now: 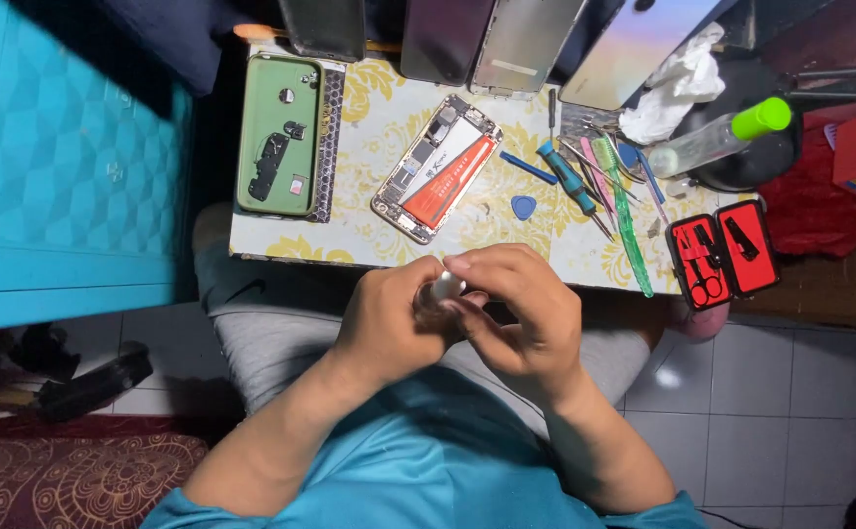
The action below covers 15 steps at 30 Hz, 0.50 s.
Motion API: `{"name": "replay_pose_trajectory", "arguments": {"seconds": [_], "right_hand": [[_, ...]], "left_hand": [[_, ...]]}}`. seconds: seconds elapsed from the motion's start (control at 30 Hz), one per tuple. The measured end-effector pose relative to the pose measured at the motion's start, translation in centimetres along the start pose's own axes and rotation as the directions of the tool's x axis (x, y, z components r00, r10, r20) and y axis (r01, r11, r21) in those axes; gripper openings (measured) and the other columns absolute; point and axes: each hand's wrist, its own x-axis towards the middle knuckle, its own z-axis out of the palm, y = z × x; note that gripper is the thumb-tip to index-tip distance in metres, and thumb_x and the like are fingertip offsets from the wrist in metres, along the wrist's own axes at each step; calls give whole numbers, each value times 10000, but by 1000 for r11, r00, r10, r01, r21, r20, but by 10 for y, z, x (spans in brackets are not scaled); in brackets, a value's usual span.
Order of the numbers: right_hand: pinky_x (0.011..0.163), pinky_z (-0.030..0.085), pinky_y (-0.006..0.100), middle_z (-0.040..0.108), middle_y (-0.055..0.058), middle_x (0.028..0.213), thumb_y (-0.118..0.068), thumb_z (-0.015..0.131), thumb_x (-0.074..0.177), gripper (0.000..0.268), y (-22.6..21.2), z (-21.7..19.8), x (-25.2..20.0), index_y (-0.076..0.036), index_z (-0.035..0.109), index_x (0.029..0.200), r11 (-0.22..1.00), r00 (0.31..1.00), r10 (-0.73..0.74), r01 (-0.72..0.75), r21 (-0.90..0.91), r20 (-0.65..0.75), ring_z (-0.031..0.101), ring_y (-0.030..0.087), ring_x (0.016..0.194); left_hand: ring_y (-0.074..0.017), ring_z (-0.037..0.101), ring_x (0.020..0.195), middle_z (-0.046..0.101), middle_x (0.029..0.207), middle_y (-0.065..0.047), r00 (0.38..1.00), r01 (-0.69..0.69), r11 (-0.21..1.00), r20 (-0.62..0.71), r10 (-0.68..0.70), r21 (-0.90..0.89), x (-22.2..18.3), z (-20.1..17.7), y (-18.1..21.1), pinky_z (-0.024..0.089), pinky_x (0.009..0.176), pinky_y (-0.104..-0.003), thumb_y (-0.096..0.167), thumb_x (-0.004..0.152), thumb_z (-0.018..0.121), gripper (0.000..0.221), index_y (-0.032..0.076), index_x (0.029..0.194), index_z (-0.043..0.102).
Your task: Disassembling and cleaning a smartphone using a prying tool, cleaning liquid, and a brush on a repair bench.
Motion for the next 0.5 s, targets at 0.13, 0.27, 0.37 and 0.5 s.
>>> {"name": "replay_pose_trajectory", "arguments": {"seconds": [0.13,0.27,0.37,0.5], "right_hand": [[790,623,456,776,191,1028,-47,845,827,427,1,5,11,61,686,1208,999,999,-2,3,-37,43,753,360,871],[803,630,416,774,162,972,4,839,798,356,16,7,1,22,737,1139,999,999,11,-9,-38,41,758,337,866],[883,614,416,717,281,1061,102,763,871,455,34,3,0,138,541,1267,985,977,8,30,171,-215,755,403,1026],[905,590,363,717,280,1085,-29,723,1002,435,51,-22,17,70,502,1363,992,953,69,-34,120,-296,731,286,1018]], "left_hand": [[-318,638,487,591,508,-147,997,-24,999,-72,22,-27,5,-7,7,477,462,-338,191,727,789,208,83,709,612],[-298,654,470,622,501,-111,997,-4,999,-76,7,34,7,-12,-3,483,451,-323,205,706,842,228,95,705,643],[-381,618,435,566,473,-173,994,-16,997,-109,25,80,6,-14,-4,467,421,-381,295,850,777,309,52,734,625],[-299,597,428,528,452,-116,979,-64,997,-193,71,46,8,-23,-11,451,430,-322,197,832,825,288,66,718,595]]}}
